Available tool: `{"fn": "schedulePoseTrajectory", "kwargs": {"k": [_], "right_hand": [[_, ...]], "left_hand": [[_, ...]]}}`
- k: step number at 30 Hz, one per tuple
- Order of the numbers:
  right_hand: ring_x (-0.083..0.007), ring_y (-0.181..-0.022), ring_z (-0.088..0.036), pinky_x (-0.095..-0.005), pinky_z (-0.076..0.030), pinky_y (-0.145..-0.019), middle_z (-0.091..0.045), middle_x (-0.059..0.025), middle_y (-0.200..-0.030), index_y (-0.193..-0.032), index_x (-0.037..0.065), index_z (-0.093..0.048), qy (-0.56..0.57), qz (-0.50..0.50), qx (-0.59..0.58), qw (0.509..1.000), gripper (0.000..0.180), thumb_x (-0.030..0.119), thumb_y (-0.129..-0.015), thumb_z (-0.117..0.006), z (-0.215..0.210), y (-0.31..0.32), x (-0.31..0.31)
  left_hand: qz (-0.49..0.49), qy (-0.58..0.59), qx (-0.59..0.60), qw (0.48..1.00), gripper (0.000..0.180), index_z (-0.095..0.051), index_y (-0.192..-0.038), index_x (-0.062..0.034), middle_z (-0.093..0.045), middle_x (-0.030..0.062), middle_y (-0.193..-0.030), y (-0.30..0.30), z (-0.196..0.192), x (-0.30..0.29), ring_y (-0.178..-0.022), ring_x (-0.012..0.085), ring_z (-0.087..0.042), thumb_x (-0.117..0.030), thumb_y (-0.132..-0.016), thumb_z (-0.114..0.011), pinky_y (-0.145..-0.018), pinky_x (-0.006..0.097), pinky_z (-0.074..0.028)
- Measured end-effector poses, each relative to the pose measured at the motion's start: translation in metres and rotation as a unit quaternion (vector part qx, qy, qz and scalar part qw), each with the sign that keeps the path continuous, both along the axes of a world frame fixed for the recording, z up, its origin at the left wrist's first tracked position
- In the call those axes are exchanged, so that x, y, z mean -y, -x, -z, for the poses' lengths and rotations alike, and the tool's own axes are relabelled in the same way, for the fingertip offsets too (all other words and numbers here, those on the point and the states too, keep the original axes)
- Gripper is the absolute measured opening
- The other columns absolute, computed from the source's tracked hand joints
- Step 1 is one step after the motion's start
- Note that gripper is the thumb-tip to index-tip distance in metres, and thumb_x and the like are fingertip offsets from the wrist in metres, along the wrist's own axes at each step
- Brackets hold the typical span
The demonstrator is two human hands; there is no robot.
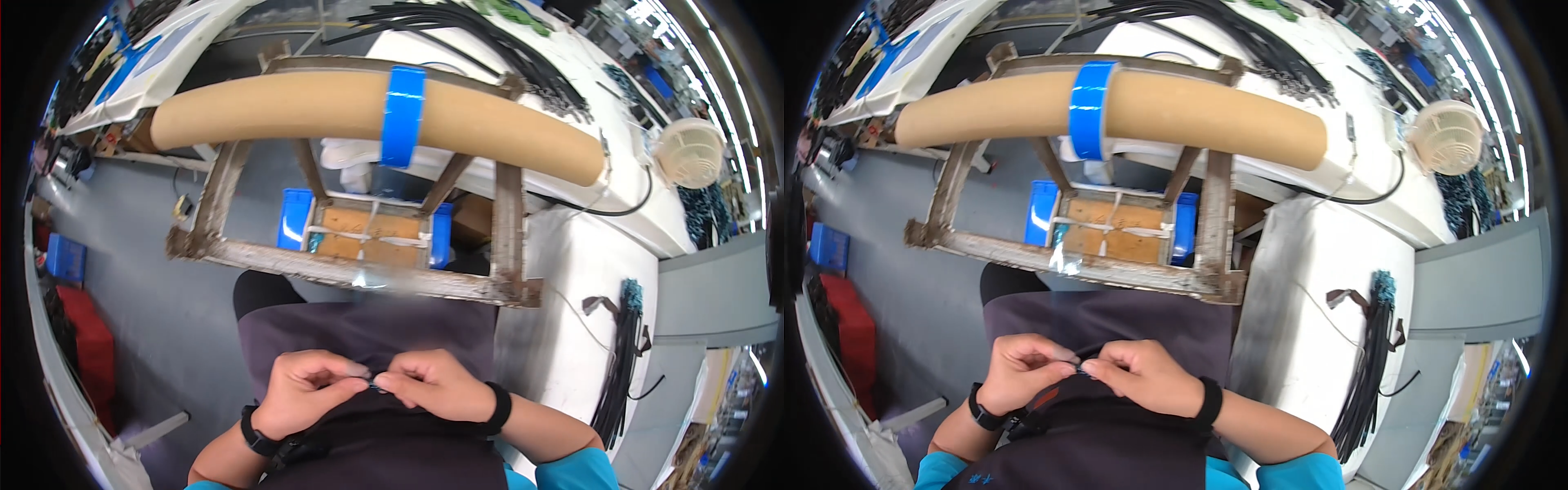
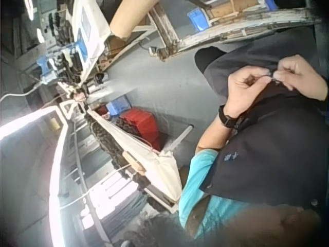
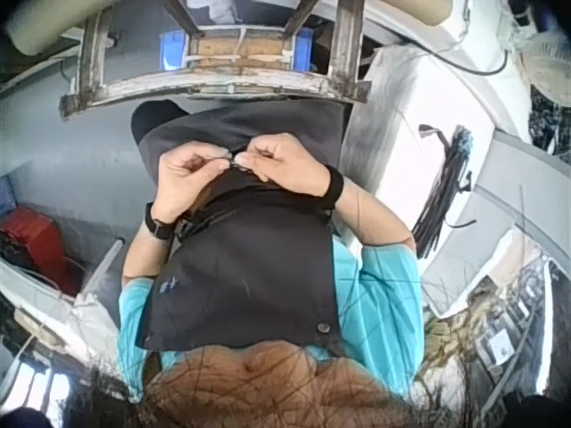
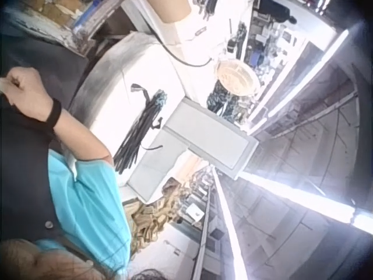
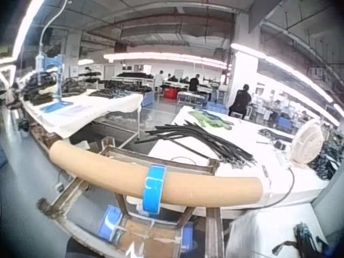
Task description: Attaching metal buckles and hardware to black leather or textile straps.
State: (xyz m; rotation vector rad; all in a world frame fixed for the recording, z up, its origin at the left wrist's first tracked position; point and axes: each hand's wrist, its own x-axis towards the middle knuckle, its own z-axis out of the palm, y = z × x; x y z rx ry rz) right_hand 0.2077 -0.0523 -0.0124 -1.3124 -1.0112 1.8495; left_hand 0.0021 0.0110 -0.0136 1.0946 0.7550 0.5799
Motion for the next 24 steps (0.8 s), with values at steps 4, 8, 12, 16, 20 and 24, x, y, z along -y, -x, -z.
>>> {"fn": "schedulePoseTrajectory", "kwargs": {"k": [4, 8, 12, 16, 20, 24], "right_hand": [[-0.0150, -0.068, -0.059, -0.0280, -0.047, -0.064, -0.063, -0.0062, -0.074, -0.091, 0.002, -0.062, -0.077, 0.011, 0.047, 0.996, 0.022, 0.024, -0.090, -0.061, 0.002, -0.010, 0.013], [-0.0292, -0.085, -0.061, -0.0353, -0.048, -0.076, -0.064, -0.0136, -0.090, -0.102, 0.004, -0.064, -0.203, 0.135, 0.345, 0.906, 0.020, 0.017, -0.086, -0.061, 0.013, -0.072, 0.036], [-0.0211, -0.074, -0.061, -0.0306, -0.048, -0.070, -0.065, -0.0115, -0.082, -0.101, -0.001, -0.062, -0.154, 0.280, 0.592, 0.740, 0.019, 0.011, -0.087, -0.056, 0.026, -0.198, 0.077], [-0.0128, -0.075, -0.059, -0.0263, -0.047, -0.069, -0.064, -0.0103, -0.080, -0.102, -0.007, -0.059, -0.034, 0.361, 0.504, 0.784, 0.025, 0.016, -0.090, -0.055, 0.023, -0.265, 0.104], [-0.0093, -0.071, -0.054, -0.0227, -0.044, -0.066, -0.060, -0.0035, -0.080, -0.103, -0.005, -0.059, -0.097, 0.382, 0.481, 0.783, 0.026, 0.019, -0.091, -0.056, 0.019, -0.276, 0.074], [-0.0132, -0.074, -0.055, -0.0261, -0.045, -0.069, -0.061, -0.0071, -0.081, -0.102, -0.003, -0.060, -0.206, 0.398, 0.545, 0.708, 0.028, 0.022, -0.091, -0.057, 0.005, -0.309, 0.001]], "left_hand": [[-0.009, 0.127, -0.003, 0.992, 0.011, -0.064, -0.091, 0.0033, -0.068, 0.0141, -0.084, 0.002, 0.006, -0.007, -0.073, 0.0155, -0.066, 0.008, -0.080, -0.065, -0.069, 0.026, -0.055], [-0.025, 0.164, 0.007, 0.986, 0.012, -0.063, -0.091, 0.0027, -0.067, 0.0157, -0.084, 0.012, 0.006, -0.006, -0.072, 0.0169, -0.066, 0.009, -0.081, -0.063, -0.068, 0.027, -0.056], [0.012, 0.179, 0.036, 0.983, 0.011, -0.062, -0.094, 0.0043, -0.067, 0.0130, -0.087, 0.003, -0.002, -0.010, -0.078, 0.0142, -0.065, 0.003, -0.083, -0.064, -0.072, 0.025, -0.054], [0.023, 0.164, 0.037, 0.985, 0.009, -0.062, -0.093, 0.0040, -0.066, 0.0118, -0.088, -0.001, -0.001, -0.007, -0.077, 0.0129, -0.064, 0.003, -0.084, -0.064, -0.072, 0.024, -0.053], [0.022, 0.164, 0.024, 0.986, 0.008, -0.062, -0.092, 0.0032, -0.067, 0.0105, -0.087, -0.003, -0.001, -0.007, -0.076, 0.0119, -0.063, 0.003, -0.084, -0.064, -0.071, 0.024, -0.052], [0.010, 0.162, 0.018, 0.987, 0.009, -0.063, -0.093, 0.0025, -0.066, 0.0093, -0.087, 0.004, -0.005, 0.000, -0.077, 0.0114, -0.063, 0.003, -0.084, -0.064, -0.070, 0.023, -0.052]]}}
